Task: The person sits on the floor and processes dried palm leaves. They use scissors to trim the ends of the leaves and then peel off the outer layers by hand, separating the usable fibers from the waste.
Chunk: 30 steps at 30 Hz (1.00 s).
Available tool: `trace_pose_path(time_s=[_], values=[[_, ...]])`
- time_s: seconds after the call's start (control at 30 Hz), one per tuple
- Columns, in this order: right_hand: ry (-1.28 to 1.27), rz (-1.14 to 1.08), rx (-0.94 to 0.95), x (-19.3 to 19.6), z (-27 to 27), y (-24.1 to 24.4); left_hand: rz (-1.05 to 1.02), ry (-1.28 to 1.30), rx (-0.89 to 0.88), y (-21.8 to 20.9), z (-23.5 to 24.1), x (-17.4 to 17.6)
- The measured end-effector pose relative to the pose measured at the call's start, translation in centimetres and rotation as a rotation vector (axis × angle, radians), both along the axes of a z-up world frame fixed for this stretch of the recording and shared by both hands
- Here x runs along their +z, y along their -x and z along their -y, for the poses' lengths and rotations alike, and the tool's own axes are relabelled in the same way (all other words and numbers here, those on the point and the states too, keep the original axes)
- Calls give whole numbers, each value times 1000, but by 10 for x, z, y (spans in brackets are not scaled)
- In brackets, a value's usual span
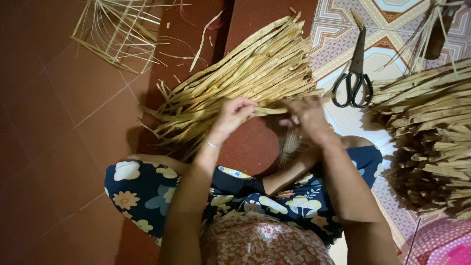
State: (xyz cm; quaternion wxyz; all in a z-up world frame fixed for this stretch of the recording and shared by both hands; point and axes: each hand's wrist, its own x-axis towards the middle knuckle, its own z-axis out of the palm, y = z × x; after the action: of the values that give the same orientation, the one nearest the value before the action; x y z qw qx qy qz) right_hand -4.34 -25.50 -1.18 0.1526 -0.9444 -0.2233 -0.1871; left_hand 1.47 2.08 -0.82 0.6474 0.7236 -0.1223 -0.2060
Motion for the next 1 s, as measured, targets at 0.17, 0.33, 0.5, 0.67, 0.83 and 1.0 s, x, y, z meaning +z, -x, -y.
trace_pose_path(time_s=[0.17,0.33,0.5,0.67,0.83,1.0], values=[[-19,-349,-230,-10,47,-3,129,-227,45,-25,-51,27],[62,-232,-324,-18,56,0,100,-494,154,-27,-69,33],[-139,-295,-304,-15,62,0,772,-782,201,-19,-46,44],[-926,-79,-514,1,108,20,928,-742,345,-2,-30,44],[-1882,222,-728,11,179,40,749,-731,221,-12,-15,6],[-1509,64,-1232,-35,216,68,695,-807,99,-3,-1,-33]])
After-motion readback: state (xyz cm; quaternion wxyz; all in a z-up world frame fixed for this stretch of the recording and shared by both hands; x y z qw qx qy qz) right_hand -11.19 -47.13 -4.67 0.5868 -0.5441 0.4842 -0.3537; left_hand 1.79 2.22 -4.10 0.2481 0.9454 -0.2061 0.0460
